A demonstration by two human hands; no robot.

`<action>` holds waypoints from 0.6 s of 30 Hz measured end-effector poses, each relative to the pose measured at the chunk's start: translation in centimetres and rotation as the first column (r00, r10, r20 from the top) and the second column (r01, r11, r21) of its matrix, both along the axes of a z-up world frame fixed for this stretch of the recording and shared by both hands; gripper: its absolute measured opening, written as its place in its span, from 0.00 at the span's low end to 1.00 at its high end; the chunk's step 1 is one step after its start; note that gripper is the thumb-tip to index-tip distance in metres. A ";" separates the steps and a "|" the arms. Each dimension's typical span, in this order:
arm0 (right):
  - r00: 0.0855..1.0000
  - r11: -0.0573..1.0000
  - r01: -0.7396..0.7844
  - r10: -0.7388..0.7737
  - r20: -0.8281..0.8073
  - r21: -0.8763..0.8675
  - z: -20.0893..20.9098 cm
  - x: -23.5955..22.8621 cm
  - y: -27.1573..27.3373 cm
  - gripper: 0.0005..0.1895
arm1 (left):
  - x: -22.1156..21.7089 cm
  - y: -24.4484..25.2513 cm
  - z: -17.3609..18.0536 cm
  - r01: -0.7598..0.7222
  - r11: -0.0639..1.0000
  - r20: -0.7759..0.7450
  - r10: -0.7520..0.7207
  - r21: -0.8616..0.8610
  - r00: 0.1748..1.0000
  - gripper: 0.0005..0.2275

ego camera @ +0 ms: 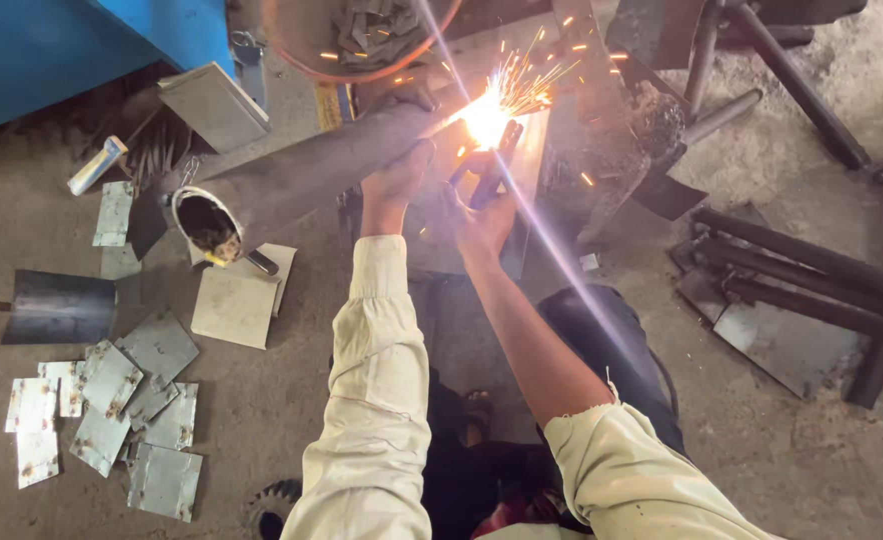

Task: The person is welding a metal pipe to a metal sheet using a welding torch. They position the pipe against the sheet, apply the torch to create a weld, and repeat the process on different sections of the assembly.

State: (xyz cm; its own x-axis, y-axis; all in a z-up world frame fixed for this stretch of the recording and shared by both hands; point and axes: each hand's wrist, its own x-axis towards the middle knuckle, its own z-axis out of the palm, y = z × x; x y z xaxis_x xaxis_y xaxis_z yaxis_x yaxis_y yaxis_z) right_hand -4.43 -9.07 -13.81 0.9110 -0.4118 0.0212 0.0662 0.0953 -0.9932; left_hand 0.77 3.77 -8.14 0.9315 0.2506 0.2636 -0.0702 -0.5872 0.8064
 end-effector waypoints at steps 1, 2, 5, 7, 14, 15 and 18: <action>1.000 1.000 0.000 0.000 -0.006 -0.003 0.0 0.0 -0.2 0.36 | -0.1 -0.2 0.6 0.013 1.000 0.027 -0.013 0.017 1.000 0.06; 1.000 1.000 -0.006 0.006 -0.009 0.000 0.1 0.0 -0.3 0.36 | -0.3 -0.5 1.2 0.056 0.996 0.169 -0.068 0.074 0.983 0.06; 0.999 1.000 -0.015 0.015 -0.036 0.012 0.3 0.0 -0.3 0.35 | -0.5 -0.7 2.8 0.126 0.967 0.395 -0.207 0.221 0.895 0.09; 0.998 1.000 -0.020 0.021 -0.060 0.021 0.1 0.0 -0.5 0.34 | -0.7 -0.5 3.0 0.143 0.957 0.322 -0.222 0.251 0.920 0.10; 0.994 0.964 -0.039 0.010 0.110 0.265 0.1 0.1 -0.1 0.37 | 0.2 -0.6 1.2 0.060 0.992 0.165 -0.078 0.111 0.983 0.11; 0.999 0.989 0.008 -0.015 0.050 0.145 0.3 -0.2 -0.1 0.38 | 0.1 -0.6 1.2 0.065 0.979 0.326 -0.126 0.193 0.937 0.12; 0.995 0.998 -0.012 0.005 -0.096 -0.069 0.3 -0.1 0.0 0.30 | 0.0 -0.2 0.5 0.057 0.971 0.410 -0.152 0.233 0.899 0.11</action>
